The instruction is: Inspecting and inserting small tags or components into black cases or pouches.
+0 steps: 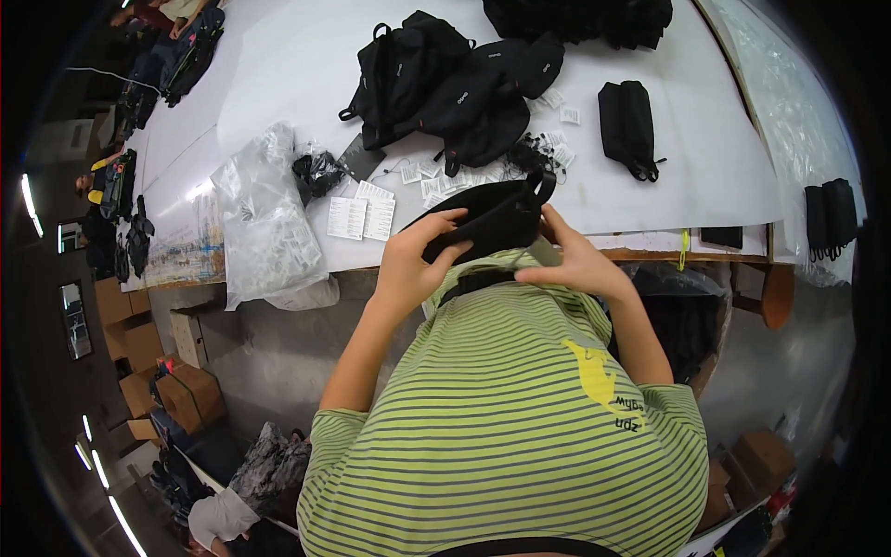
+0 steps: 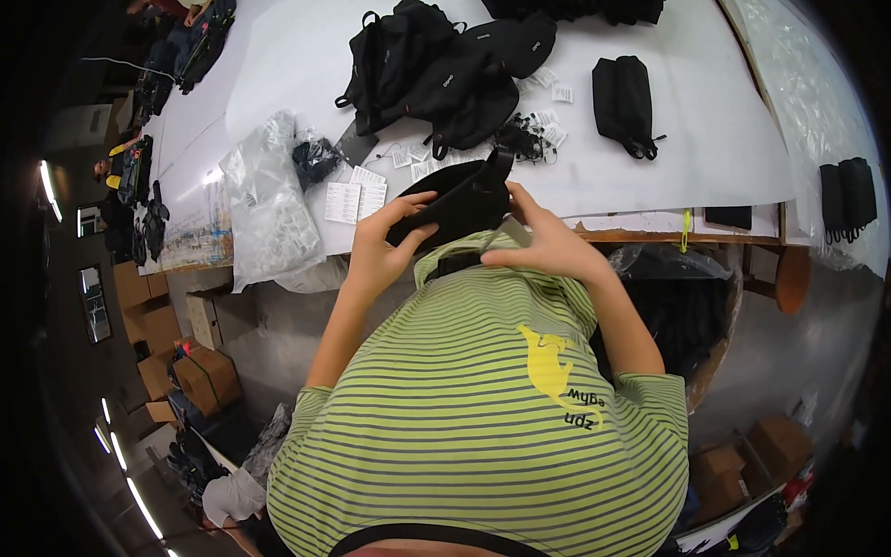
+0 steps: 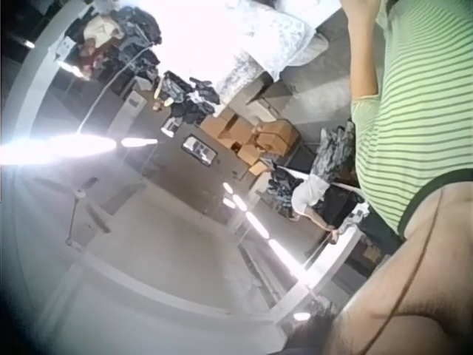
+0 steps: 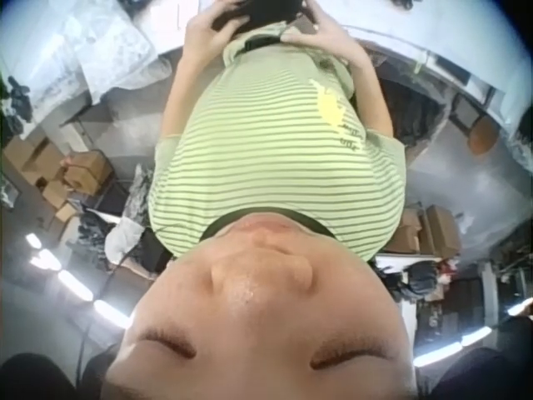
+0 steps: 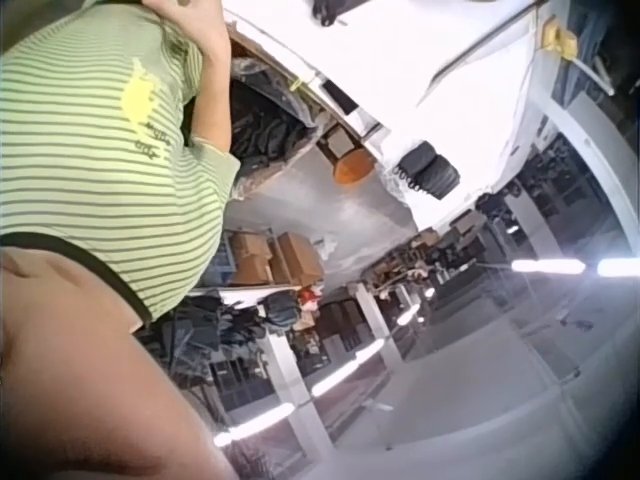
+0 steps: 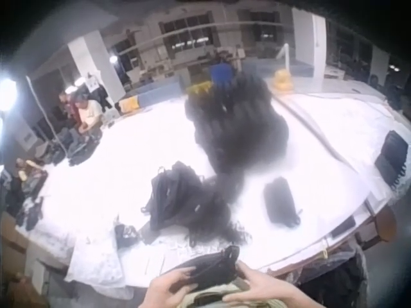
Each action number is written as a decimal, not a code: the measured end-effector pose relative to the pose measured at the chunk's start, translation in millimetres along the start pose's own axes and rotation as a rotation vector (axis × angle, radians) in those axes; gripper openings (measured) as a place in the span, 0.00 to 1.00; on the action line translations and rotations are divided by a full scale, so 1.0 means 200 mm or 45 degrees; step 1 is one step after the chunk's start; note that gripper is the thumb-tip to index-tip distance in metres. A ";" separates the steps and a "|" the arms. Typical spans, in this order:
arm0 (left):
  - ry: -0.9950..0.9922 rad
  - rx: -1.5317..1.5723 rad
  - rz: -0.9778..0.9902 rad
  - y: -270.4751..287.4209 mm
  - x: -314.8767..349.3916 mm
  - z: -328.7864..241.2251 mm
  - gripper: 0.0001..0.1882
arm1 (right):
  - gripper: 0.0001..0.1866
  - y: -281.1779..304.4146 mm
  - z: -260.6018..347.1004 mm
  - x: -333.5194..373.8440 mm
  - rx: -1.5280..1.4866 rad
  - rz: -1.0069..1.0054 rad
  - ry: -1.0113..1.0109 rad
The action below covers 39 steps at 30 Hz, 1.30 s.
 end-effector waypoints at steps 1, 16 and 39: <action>0.004 0.003 0.001 0.00 0.01 0.00 0.07 | 0.37 -0.01 -0.04 -0.02 0.000 0.002 -0.005; 0.314 -0.157 -0.037 0.18 0.09 0.18 0.11 | 0.29 0.26 -0.08 -0.02 -0.116 0.086 -0.067; 0.296 0.318 0.478 0.11 -0.05 0.00 0.14 | 0.16 0.02 -0.01 -0.42 -1.795 0.617 -0.113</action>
Point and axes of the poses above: each hand's wrist, its own x-axis away from the middle knuckle, its own y-axis out of the back of the hand, z = x × y, the point moved 2 cm from there along -x, towards the middle knuckle, and after that the axes turned 12 degrees about -y, right-handed, at the moved point
